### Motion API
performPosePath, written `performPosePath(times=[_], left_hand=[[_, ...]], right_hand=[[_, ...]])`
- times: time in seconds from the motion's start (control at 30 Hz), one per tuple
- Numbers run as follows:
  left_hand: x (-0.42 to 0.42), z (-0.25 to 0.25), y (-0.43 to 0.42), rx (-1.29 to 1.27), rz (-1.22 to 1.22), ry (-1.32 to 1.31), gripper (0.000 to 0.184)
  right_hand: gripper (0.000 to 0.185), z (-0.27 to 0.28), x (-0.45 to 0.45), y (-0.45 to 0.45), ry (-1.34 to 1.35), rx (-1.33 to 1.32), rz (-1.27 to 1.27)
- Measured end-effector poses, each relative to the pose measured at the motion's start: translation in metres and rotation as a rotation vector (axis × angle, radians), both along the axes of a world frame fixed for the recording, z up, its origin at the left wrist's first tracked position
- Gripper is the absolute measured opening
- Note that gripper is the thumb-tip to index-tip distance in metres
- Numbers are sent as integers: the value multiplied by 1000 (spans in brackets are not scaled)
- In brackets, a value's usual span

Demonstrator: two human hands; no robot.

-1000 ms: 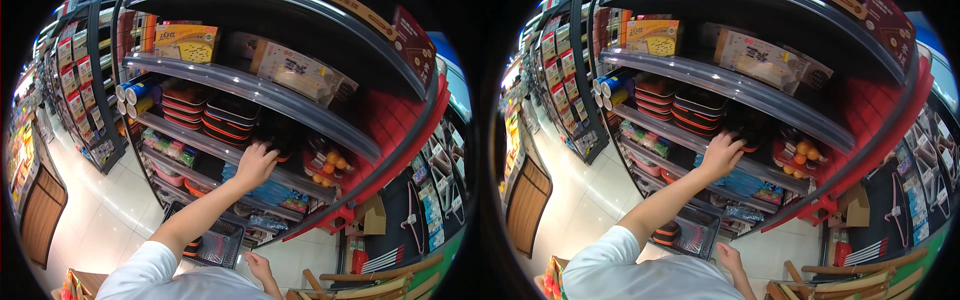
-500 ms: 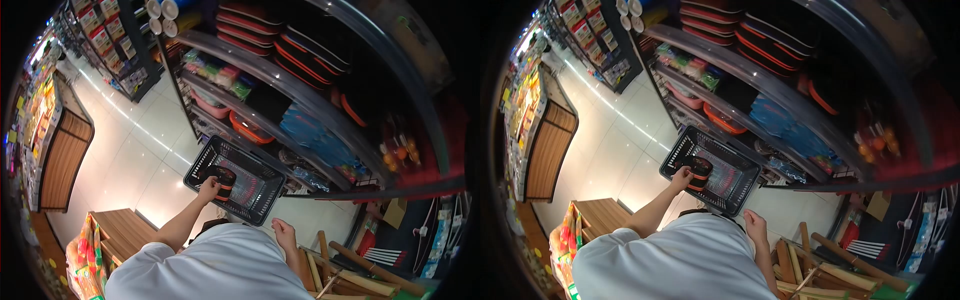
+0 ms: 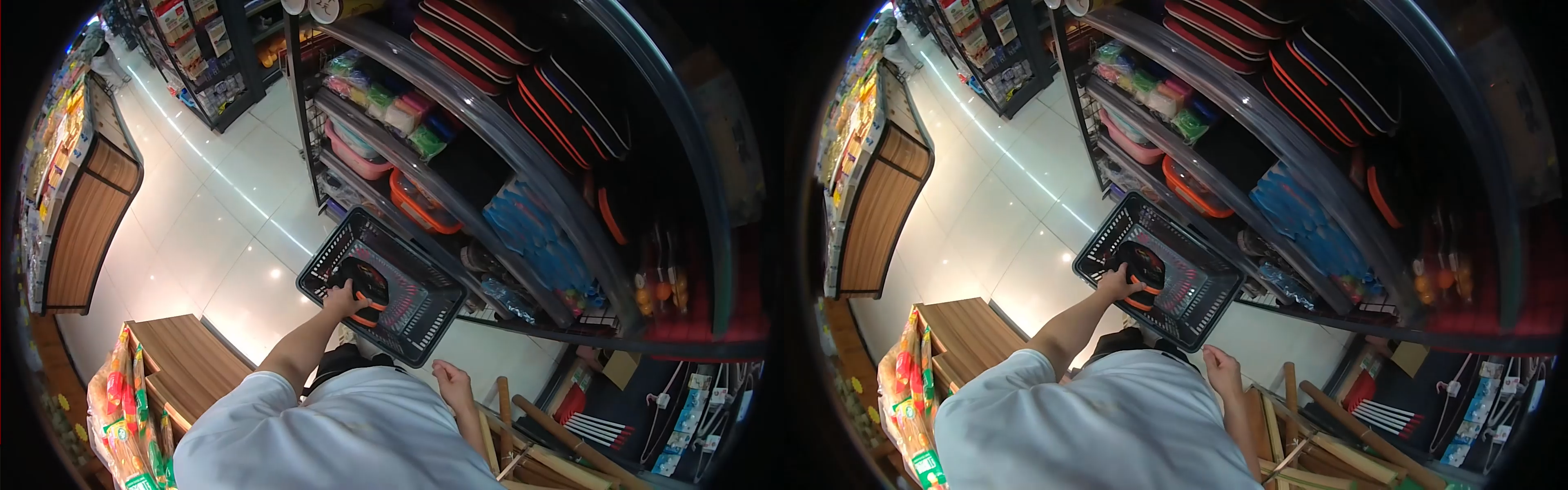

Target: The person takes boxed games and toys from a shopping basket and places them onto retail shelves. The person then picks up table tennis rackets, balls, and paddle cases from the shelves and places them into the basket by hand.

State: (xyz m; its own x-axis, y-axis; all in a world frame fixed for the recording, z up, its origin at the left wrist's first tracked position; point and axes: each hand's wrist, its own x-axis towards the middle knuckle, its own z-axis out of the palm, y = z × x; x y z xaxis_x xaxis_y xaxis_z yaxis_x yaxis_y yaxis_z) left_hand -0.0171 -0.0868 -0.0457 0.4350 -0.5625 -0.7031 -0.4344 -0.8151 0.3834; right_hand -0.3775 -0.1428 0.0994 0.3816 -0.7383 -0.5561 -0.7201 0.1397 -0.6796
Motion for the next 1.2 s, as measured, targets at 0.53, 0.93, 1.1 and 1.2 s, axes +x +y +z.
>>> performPosePath(times=[0.53,0.93,1.1,1.2], left_hand=[[21,-24,-27,-319,805,602,71],[-19,32,-5,-503,899,853,58],[-63,133,16,-661,795,919,54],[-79,176,27,-671,691,975,55]], right_hand=[[31,-5,-3,12,16,-6,0],[38,3,34,-4,-22,7,159],[83,22,85,-23,-74,492,-25],[83,33,101,-23,-280,649,-222]])
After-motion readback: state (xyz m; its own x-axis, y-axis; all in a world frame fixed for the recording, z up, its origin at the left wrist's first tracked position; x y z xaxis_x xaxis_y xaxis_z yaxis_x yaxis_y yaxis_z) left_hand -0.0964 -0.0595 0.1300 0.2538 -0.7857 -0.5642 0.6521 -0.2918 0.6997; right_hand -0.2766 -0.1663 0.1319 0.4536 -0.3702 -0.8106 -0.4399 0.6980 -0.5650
